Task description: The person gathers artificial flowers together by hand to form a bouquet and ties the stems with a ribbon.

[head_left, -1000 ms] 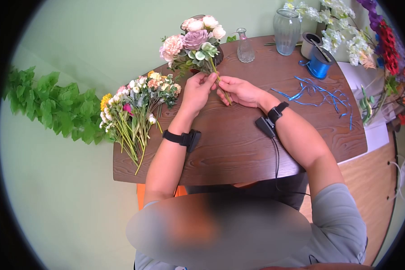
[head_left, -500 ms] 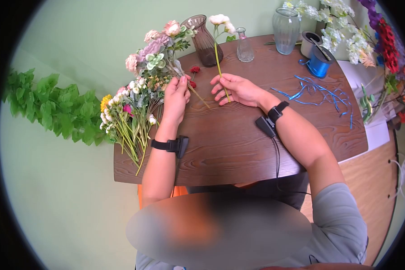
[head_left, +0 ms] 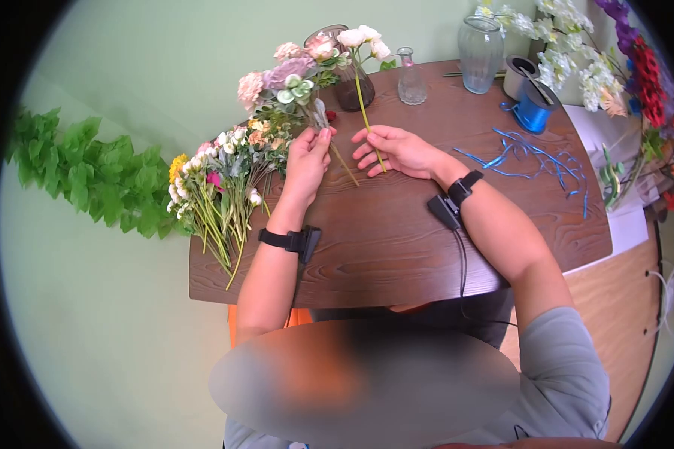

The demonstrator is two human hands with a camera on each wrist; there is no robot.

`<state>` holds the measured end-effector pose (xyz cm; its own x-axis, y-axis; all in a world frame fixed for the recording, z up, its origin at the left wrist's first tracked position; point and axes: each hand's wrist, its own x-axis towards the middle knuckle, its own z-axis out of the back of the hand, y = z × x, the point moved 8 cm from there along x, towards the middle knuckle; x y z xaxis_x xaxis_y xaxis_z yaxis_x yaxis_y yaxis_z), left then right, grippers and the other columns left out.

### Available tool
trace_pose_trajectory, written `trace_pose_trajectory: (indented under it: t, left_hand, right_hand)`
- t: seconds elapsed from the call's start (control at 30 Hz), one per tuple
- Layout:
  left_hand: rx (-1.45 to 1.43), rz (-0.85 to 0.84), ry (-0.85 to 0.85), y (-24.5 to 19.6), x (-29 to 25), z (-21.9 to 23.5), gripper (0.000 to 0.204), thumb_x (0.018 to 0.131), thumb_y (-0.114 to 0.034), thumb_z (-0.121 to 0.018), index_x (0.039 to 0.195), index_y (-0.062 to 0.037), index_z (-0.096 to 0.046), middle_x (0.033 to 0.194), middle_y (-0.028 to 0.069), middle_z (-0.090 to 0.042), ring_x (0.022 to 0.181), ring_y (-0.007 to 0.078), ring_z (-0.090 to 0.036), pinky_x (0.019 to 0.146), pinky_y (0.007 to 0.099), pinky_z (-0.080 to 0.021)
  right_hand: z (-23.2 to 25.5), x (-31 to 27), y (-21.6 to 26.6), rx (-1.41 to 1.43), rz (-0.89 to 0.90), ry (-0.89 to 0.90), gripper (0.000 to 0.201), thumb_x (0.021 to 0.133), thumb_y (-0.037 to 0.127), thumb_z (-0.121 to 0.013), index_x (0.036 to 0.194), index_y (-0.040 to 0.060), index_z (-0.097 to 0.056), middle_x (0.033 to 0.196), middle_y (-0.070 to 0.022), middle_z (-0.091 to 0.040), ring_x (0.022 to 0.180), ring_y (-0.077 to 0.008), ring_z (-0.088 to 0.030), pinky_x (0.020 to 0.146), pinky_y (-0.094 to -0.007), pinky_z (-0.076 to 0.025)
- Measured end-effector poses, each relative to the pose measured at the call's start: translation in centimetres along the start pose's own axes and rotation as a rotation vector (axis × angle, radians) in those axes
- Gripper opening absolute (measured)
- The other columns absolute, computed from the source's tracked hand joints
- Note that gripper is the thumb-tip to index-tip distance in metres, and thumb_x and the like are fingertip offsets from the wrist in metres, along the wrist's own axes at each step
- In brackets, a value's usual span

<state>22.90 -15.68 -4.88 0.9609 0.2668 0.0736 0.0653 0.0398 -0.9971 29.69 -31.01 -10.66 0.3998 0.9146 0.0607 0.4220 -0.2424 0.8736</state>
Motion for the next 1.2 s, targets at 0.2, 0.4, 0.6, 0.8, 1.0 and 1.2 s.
trace_pose_trajectory:
  t: [0.2, 0.4, 0.6, 0.8, 1.0, 1.2]
  left_hand:
    - [0.056, 0.0, 0.046, 0.2, 0.9, -3.0, 0.024, 0.107, -0.025, -0.06, 0.111, -0.0018, -0.067, 0.074, -0.0071, -0.051, 0.055, 0.0011, -0.034, 0.049, 0.0213, -0.026]
    - [0.092, -0.064, 0.046, -0.8, 1.8, -4.0, 0.024, 0.106, -0.025, -0.063, 0.107, -0.0018, -0.069, 0.074, -0.0052, -0.055, 0.058, 0.0017, -0.038, 0.051, 0.0208, -0.029]
    - [0.18, -0.068, 0.037, -0.4, 2.2, -4.0, 0.025, 0.105, -0.027, -0.065, 0.105, -0.0029, -0.069, 0.076, -0.0029, -0.06, 0.061, 0.0028, -0.046, 0.055, 0.02, -0.035]
    - [0.127, -0.044, 0.032, 0.0, 2.2, -3.8, 0.029, 0.105, -0.028, -0.064, 0.116, -0.0014, -0.07, 0.09, -0.0001, -0.067, 0.073, 0.0039, -0.057, 0.059, 0.0186, -0.04]
    - [0.254, -0.098, 0.07, -0.9, 1.8, -3.7, 0.028, 0.103, -0.025, -0.068, 0.116, -0.0003, -0.071, 0.079, -0.0044, -0.061, 0.068, 0.003, -0.051, 0.06, 0.0198, -0.039]
    - [0.286, -0.164, -0.009, -1.5, 0.3, 0.1, 0.025, 0.1, -0.02, -0.071, 0.115, -0.0006, -0.072, 0.081, -0.0052, -0.063, 0.071, 0.0032, -0.052, 0.064, 0.0205, -0.041]
  right_hand:
    - [0.0, 0.2, -0.2, 0.013, 0.018, -0.014, 0.037, 0.111, 0.032, -0.049, 0.138, 0.0077, -0.056, 0.123, -0.0113, -0.067, 0.11, -0.0219, -0.067, 0.094, -0.0385, -0.057]
    - [-0.2, 0.0, -0.2, 0.026, -0.002, -0.003, 0.038, 0.111, 0.032, -0.049, 0.14, 0.0076, -0.054, 0.127, -0.0144, -0.068, 0.109, -0.0237, -0.07, 0.094, -0.0374, -0.057]
    - [0.2, 0.3, -0.7, -0.043, -0.001, 0.049, 0.033, 0.112, 0.03, -0.048, 0.135, 0.0096, -0.058, 0.108, -0.009, -0.07, 0.091, -0.015, -0.067, 0.083, -0.0303, -0.056]
    - [0.5, 0.3, -0.9, -0.093, 0.019, 0.043, 0.031, 0.112, 0.03, -0.048, 0.131, 0.0081, -0.059, 0.092, 0.0001, -0.062, 0.081, -0.0081, -0.055, 0.074, -0.0251, -0.047]
    - [-0.3, 0.3, -0.5, -0.034, 0.028, 0.057, 0.022, 0.112, 0.027, -0.047, 0.113, 0.0101, -0.06, 0.083, 0.0055, -0.045, 0.073, -0.0071, -0.04, 0.067, -0.0232, -0.037]
    - [-0.4, 0.1, -0.3, 0.001, 0.009, 0.041, 0.018, 0.112, 0.025, -0.046, 0.107, 0.0119, -0.057, 0.081, 0.0068, -0.039, 0.072, -0.007, -0.034, 0.067, -0.0235, -0.034]
